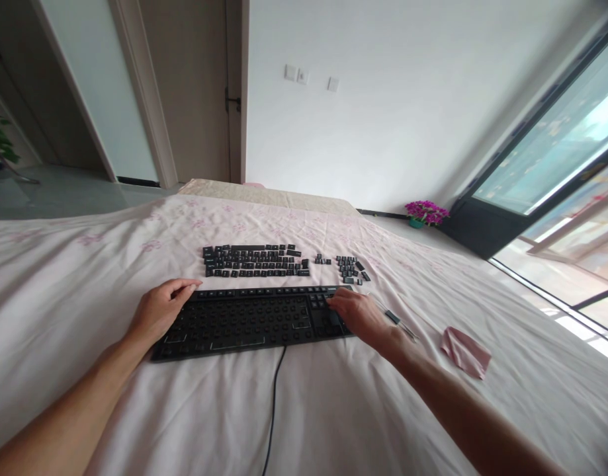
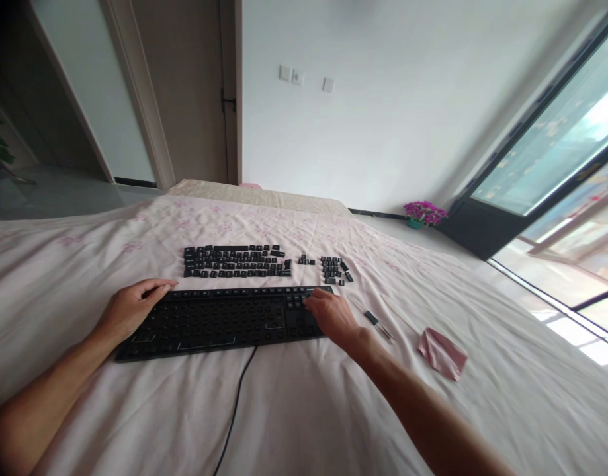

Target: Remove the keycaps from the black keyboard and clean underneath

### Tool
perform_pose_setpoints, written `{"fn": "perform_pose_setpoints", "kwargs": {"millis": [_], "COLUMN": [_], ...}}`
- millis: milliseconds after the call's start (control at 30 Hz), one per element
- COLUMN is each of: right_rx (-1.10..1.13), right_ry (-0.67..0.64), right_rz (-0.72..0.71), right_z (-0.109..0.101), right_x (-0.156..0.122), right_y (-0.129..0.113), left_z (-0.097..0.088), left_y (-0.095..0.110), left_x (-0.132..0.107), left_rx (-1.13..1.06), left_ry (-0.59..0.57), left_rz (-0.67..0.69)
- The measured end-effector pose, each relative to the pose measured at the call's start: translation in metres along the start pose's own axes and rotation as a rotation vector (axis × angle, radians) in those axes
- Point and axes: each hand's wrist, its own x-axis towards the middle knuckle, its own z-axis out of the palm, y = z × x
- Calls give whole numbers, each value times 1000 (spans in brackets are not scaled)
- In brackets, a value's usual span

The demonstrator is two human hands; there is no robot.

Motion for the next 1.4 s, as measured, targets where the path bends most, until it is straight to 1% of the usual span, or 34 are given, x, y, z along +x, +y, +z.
{"fn": "perform_pose_setpoints", "kwargs": {"millis": [167,267,367,467,567,667,733,800,867,1000,1233,1400], "right_rx": [-115,-171,-208,-173,-36,88,105,85,51,-37,-71,-75], "right_ry": [-2,-28,-39,-49,-60,35,113,148,146,135,119,88], "right_rz": [24,17,7,18,25,76,147,230,279,284,308,380], "right_z": [6,12,11,4,-5,-8,-6,-3,1,9,16,16], "right_x": [-11,-13,-14,-13,-6,12,30,52,73,105,132,153], "right_y": [-9,-13,-16,-14,-4,14,28,38,45,49,56,64], "left_z": [1,1,0,0,1,2,3,4,4,3,2,2], "left_y": [-3,-2,1,2,0,-4,-6,-7,-8,-6,-3,-4], "left_x": [1,1,0,-1,0,2,3,4,4,4,2,3], "left_rx": [-5,-7,-16,-25,-26,-26,-22,-15,-11,-12,-12,-8], "left_ry": [-1,2,-3,-8,-12,-9,-7,-6,-7,-8,-5,7], "left_rz": [6,1,7,7,1,4,4,3,9,8,20,27]}}
